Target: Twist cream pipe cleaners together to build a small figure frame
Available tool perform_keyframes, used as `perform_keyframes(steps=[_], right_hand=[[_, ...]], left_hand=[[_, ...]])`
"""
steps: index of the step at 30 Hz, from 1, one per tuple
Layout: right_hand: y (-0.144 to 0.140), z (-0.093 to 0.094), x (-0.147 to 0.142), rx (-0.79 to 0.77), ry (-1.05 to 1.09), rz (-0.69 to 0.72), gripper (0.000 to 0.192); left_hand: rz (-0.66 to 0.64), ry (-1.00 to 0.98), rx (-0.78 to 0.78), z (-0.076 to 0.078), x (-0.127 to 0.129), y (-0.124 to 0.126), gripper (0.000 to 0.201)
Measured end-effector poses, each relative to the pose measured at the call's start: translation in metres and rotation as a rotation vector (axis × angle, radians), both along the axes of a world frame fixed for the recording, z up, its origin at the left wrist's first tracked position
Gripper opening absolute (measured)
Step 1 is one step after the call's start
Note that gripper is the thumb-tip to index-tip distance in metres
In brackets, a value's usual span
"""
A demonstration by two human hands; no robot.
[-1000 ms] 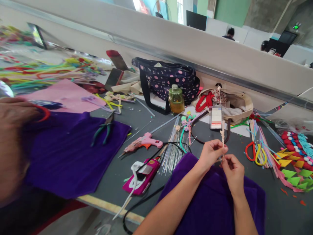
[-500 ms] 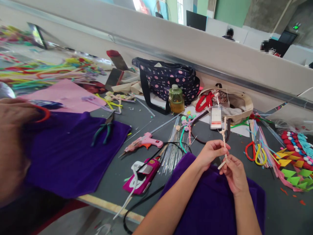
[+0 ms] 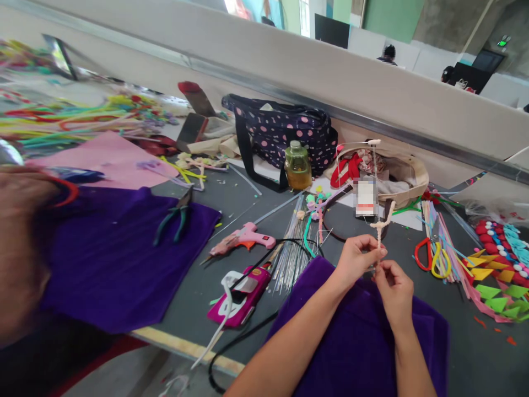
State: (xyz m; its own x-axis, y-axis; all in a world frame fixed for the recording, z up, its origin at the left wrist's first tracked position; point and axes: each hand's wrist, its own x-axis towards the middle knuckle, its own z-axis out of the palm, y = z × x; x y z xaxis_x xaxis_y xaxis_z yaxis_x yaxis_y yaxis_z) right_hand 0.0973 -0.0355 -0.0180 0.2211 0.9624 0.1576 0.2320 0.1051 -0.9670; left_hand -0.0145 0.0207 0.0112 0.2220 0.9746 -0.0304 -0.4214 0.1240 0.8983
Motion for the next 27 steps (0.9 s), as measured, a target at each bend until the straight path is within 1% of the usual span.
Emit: perform_keyframes(steps=[2,3,7,9,11,13,17,20,22,24,27], right_hand=[[0.0,0.0,0.0,-0.015,0.027,-0.002,0.02],[0.0,0.001,0.0,-0.04,0.1,0.019,0.02],[0.002,0.004,0.001,-0.16,0.511,0.173,0.02],[0.002,0.005,0.002,-0.211,0.64,0.234,0.019],[0.001,0.007,0.002,-0.246,0.697,0.263,0.02],[0.001,0.009,0.002,-0.259,0.706,0.27,0.02],[0.0,0.01,0.001,-0.23,0.649,0.23,0.02],[0.001,0.007,0.002,-0.175,0.54,0.177,0.019],[0.002,0.004,0.002,-0.131,0.419,0.145,0.019],[0.002,0.001,0.003,-0.081,0.251,0.103,0.019],[0.002,-0.001,0.002,0.0,-0.001,0.007,0.02]], left_hand=[[-0.023,-0.004,0.001,-0.001,0.0,0.001,0.03],[-0.05,-0.017,-0.001,-0.001,-0.001,0.001,0.03],[-0.209,-0.07,-0.005,0.003,-0.006,0.001,0.033],[-0.281,-0.104,-0.009,0.005,-0.008,0.001,0.036],[-0.314,-0.135,-0.016,0.006,-0.01,0.0,0.037],[-0.294,-0.141,-0.017,0.006,-0.01,0.0,0.035],[-0.199,-0.104,0.001,0.005,-0.008,0.0,0.033],[-0.134,-0.075,0.01,0.005,-0.007,0.0,0.03],[-0.105,-0.056,0.017,0.004,-0.005,0.0,0.029],[-0.063,-0.004,0.044,0.002,-0.004,0.0,0.027],[0.018,0.095,0.089,0.001,-0.001,0.0,0.025]])
